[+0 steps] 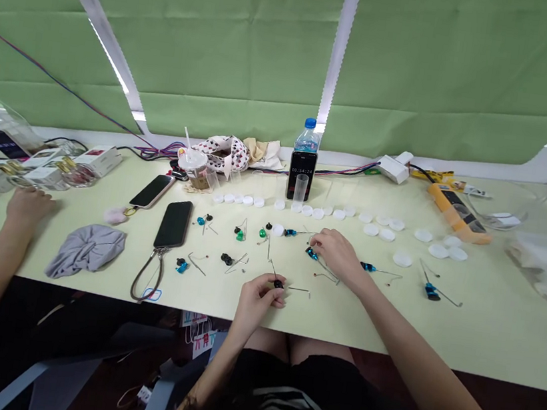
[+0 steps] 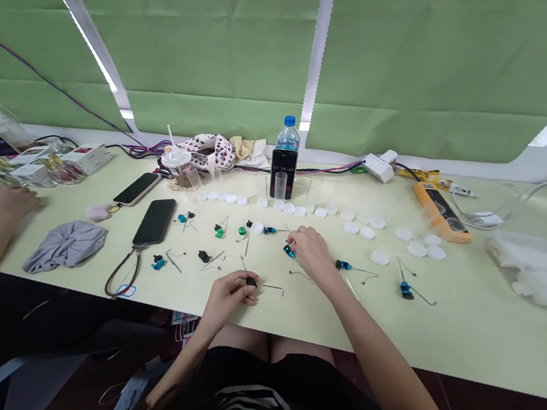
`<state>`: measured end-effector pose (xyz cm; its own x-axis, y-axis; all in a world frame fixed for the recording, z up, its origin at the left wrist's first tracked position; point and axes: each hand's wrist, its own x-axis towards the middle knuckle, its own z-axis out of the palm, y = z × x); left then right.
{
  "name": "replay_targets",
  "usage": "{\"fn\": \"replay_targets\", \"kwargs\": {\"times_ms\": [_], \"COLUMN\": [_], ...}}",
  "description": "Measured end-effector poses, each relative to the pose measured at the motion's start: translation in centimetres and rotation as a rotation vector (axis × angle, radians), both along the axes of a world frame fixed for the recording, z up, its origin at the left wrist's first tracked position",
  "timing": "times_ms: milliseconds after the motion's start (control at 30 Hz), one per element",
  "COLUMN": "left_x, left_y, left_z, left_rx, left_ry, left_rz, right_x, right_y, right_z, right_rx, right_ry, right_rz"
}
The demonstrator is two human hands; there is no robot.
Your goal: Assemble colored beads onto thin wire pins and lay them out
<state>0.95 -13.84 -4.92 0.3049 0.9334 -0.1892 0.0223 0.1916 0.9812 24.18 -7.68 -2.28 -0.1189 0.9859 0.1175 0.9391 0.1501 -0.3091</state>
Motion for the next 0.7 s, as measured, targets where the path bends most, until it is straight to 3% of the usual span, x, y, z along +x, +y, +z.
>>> {"fn": "replay_targets", "kwargs": {"times_ms": [300,433,567,700], "left_x": [-0.3,-0.3,-0.5,-0.7], "left_y": [0.0,0.0,-0.3,-0.3], "left_z": [-0.1,-0.4,-0.6,-0.4], "left_rx": [0.008,0.016,0.035,0.054], "left_ry": [-0.026,-0.030,-0.098,-0.148], "left_rz": [-0.073,-0.063,0.028,0.106], "right_x": [-0.4,-0.3,-1.9,-4.9], "right_y": [0.6,0.3,-2.3,-6.6], "right_z": [-1.7,-1.1,0.7,0.7], "right_rx": [-0.050,0.011,0.175,0.110], "right_ry": [-0.008,-0.043,0.023,0.172], "right_rz": [0.013,0.012,-0.028,0.195]}}
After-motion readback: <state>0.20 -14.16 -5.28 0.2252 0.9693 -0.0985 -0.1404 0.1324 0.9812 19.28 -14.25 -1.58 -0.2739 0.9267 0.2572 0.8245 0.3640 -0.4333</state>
